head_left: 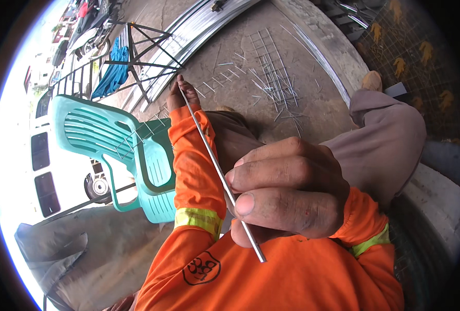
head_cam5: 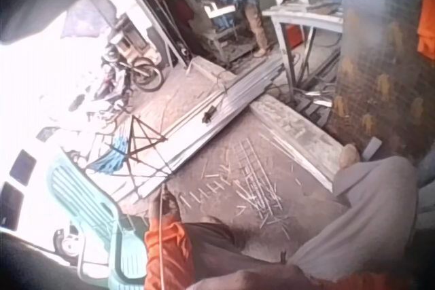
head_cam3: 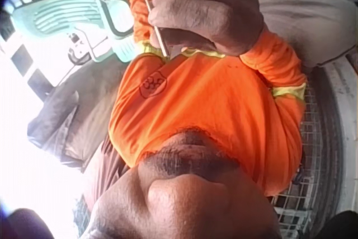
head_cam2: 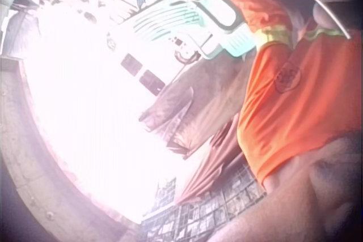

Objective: Straightening and preparing metal wires or rods using a hammer on a concrete ledge.

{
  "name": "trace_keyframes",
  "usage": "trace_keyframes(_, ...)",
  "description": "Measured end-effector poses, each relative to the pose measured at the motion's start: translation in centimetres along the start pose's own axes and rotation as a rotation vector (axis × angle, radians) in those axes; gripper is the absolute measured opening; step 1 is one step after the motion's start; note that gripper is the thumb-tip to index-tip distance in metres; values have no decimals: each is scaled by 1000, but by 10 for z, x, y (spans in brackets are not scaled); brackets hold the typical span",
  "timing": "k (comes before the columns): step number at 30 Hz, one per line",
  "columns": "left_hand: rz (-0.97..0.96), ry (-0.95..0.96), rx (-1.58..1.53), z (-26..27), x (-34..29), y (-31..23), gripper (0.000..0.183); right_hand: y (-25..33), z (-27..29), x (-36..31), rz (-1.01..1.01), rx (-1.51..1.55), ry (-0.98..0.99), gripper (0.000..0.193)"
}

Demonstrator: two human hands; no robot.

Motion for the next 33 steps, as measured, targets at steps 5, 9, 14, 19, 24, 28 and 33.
trace_keyframes(5, 11, -87, 120, -16, -20, 7, 21, -3, -13, -1, 33, -81, 86, 30)
trace_keyframes(9, 255, -144, -116, 11, -17, 14, 19, -1, -46, -18, 5, 18, 139, 24)
trace_keyframes(14, 248, -433, -71, 18, -20, 25, 16, 2, -79, -45, -38, -59, 391, 19)
trace_keyframes(19, 249, -347, -13, 15, -17, 30, 18, 3, -99, -61, -40, -16, 504, 22)
trace_keyframes(24, 215, -322, 71, 12, -16, 31, 22, 7, -112, -75, -29, 23, 609, 26)
trace_keyframes(28, 185, -354, 319, -7, -21, 37, 20, 6, -117, -79, 9, -1, 632, 39)
trace_keyframes(33, 151, -336, 340, -8, -19, 39, 16, 8, -124, -77, 16, 83, 601, 31)
Point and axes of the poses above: each hand's wrist, its own x-axis towards the middle knuckle, its own z-axis out of the back of the hand, y = z × x, the point moved 8 cm from there along x, towards the middle knuckle, and after that the axes turned 11 degrees about x, right-handed, at the moved point
